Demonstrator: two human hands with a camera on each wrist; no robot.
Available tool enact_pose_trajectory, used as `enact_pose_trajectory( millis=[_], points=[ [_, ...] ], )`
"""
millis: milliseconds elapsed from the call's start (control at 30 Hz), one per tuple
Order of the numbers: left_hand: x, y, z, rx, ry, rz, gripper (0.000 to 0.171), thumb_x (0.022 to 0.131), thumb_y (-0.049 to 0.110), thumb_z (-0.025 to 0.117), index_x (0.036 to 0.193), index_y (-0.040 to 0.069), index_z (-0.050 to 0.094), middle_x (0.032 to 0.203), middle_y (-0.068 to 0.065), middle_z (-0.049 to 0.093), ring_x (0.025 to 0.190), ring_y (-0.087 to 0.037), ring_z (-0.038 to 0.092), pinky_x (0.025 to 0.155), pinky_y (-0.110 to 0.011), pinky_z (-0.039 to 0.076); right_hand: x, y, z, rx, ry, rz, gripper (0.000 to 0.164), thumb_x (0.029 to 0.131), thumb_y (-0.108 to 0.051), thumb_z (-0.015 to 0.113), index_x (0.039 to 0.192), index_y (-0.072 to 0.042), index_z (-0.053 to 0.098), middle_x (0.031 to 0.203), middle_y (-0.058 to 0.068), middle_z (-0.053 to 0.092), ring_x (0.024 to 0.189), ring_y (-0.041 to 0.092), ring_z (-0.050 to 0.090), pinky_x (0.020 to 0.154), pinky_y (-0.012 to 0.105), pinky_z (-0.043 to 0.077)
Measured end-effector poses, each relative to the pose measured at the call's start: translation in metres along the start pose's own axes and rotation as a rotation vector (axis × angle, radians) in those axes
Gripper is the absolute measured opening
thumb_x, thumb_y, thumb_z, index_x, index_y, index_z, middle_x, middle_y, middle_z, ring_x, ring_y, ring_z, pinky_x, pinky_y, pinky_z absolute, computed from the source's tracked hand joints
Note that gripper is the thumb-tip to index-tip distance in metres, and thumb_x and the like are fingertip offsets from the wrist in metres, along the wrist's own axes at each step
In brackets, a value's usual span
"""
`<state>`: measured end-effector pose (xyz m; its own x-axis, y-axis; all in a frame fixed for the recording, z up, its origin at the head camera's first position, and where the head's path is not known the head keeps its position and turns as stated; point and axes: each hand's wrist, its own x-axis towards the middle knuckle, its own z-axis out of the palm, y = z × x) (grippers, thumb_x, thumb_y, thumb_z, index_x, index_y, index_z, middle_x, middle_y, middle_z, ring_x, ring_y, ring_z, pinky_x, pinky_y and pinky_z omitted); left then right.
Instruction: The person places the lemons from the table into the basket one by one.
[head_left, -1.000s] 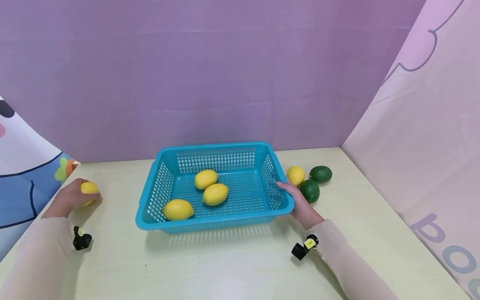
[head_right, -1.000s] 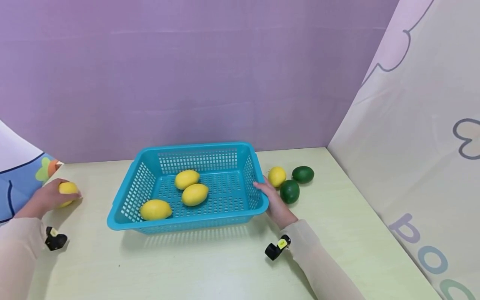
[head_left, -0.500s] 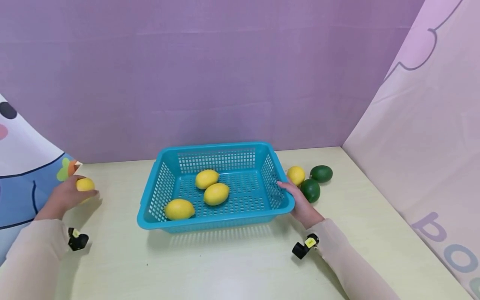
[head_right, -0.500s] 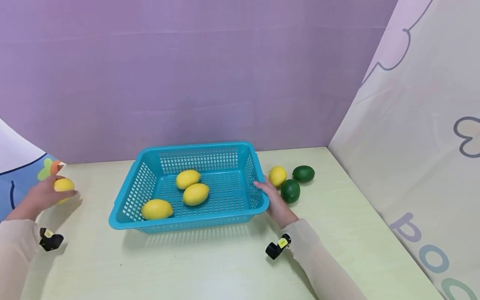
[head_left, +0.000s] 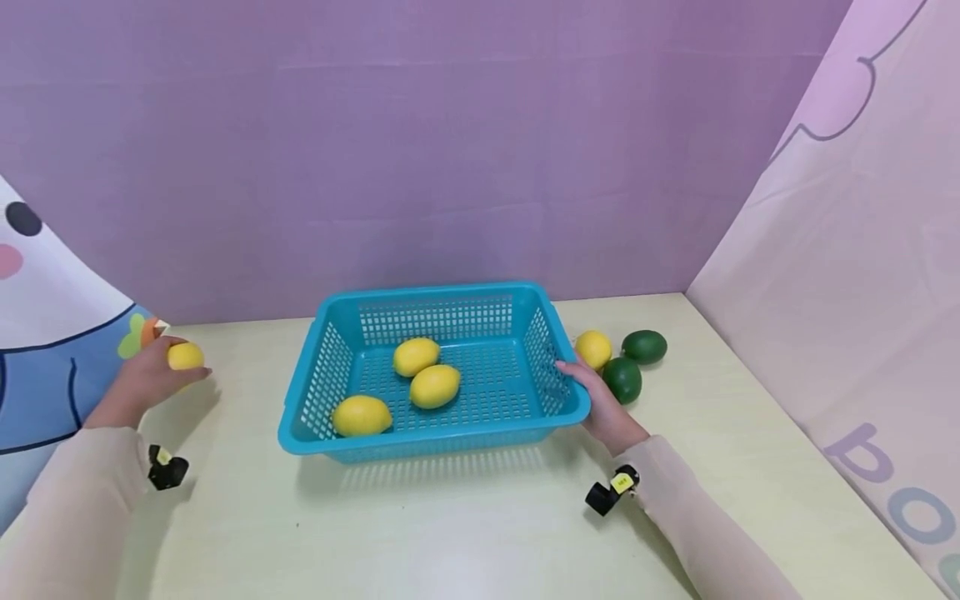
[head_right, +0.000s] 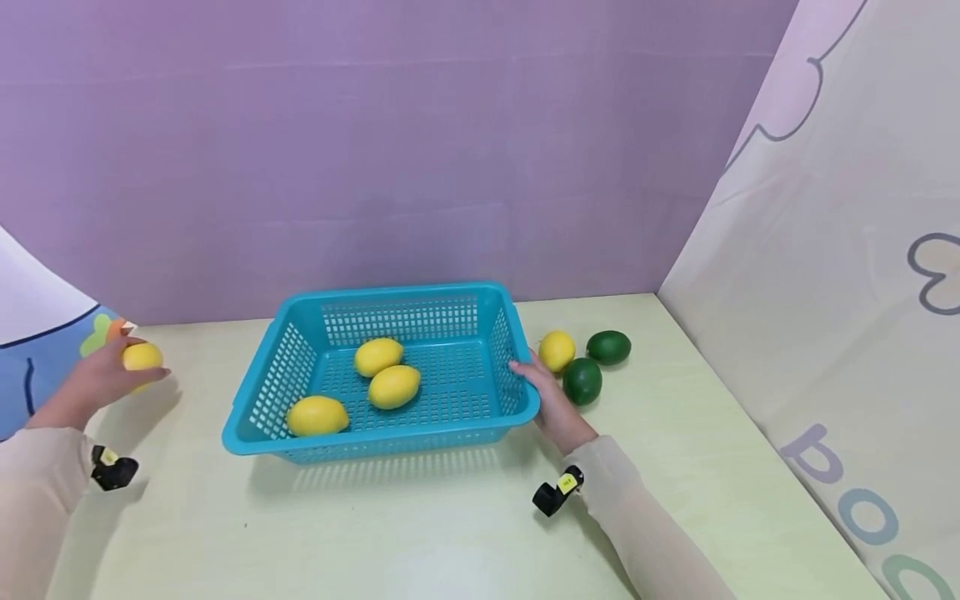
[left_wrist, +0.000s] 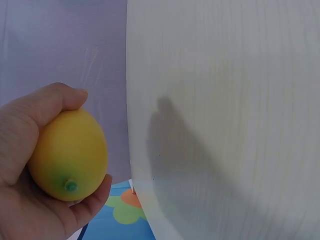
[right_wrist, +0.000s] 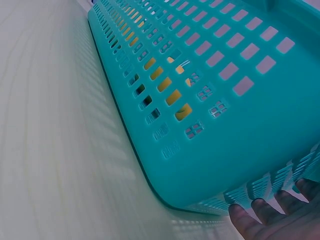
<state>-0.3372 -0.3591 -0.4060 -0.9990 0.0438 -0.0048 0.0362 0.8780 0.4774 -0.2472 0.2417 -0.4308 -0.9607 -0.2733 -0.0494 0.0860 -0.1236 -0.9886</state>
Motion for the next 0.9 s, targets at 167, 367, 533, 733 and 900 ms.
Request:
enact_pose_trajectory(
  millis=[167, 367, 533, 733, 900],
  points=[
    [-0.001, -0.001, 0.0, 0.005, 0.01, -0.006, 0.081, 0.087, 0.05, 0.06, 0.129, -0.014, 0.032, 0.112, -0.032, 0.043, 0.09, -0.042, 0.043, 0.068, -0.046, 0.041, 0.001, 0.002, 0.001, 0.011, -0.011, 0.004, 0.066, 0.098, -0.03, 0.034, 0.152, -0.024, -0.003, 0.156, 0.014, 0.007, 0.139, 0.041, 0.017, 0.108, 0.058, 0.023],
    [0.001, 0.003, 0.002, 0.019, 0.023, 0.016, 0.077, 0.088, 0.045, 0.06, 0.128, -0.014, 0.033, 0.112, -0.032, 0.044, 0.09, -0.042, 0.044, 0.068, -0.045, 0.041, 0.001, 0.0, 0.0, 0.012, 0.002, -0.005, 0.065, 0.099, -0.029, 0.034, 0.152, -0.024, -0.002, 0.156, 0.012, 0.006, 0.14, 0.04, 0.015, 0.109, 0.057, 0.023],
    [0.003, 0.009, 0.001, 0.02, 0.033, 0.019, 0.076, 0.089, 0.045, 0.06, 0.129, -0.013, 0.033, 0.114, -0.031, 0.043, 0.092, -0.043, 0.043, 0.069, -0.046, 0.04, -0.001, -0.004, -0.001, 0.008, 0.015, -0.003, 0.065, 0.098, -0.029, 0.034, 0.152, -0.023, -0.003, 0.156, 0.012, 0.007, 0.14, 0.04, 0.016, 0.109, 0.057, 0.022],
    [0.003, 0.012, 0.0, 0.021, 0.03, 0.033, 0.074, 0.089, 0.043, 0.06, 0.129, -0.013, 0.033, 0.114, -0.032, 0.042, 0.093, -0.044, 0.042, 0.071, -0.049, 0.04, -0.002, -0.004, -0.002, 0.007, 0.025, 0.013, 0.066, 0.099, -0.029, 0.034, 0.152, -0.023, -0.004, 0.157, 0.012, 0.005, 0.14, 0.04, 0.015, 0.109, 0.057, 0.022],
    [0.002, 0.01, 0.0, 0.021, 0.025, 0.037, 0.074, 0.089, 0.042, 0.06, 0.129, -0.014, 0.033, 0.113, -0.031, 0.042, 0.093, -0.043, 0.042, 0.072, -0.049, 0.04, 0.001, -0.001, 0.0, 0.018, 0.009, 0.009, 0.066, 0.098, -0.028, 0.034, 0.152, -0.021, -0.005, 0.157, 0.013, 0.005, 0.14, 0.041, 0.015, 0.108, 0.058, 0.023]
  ],
)
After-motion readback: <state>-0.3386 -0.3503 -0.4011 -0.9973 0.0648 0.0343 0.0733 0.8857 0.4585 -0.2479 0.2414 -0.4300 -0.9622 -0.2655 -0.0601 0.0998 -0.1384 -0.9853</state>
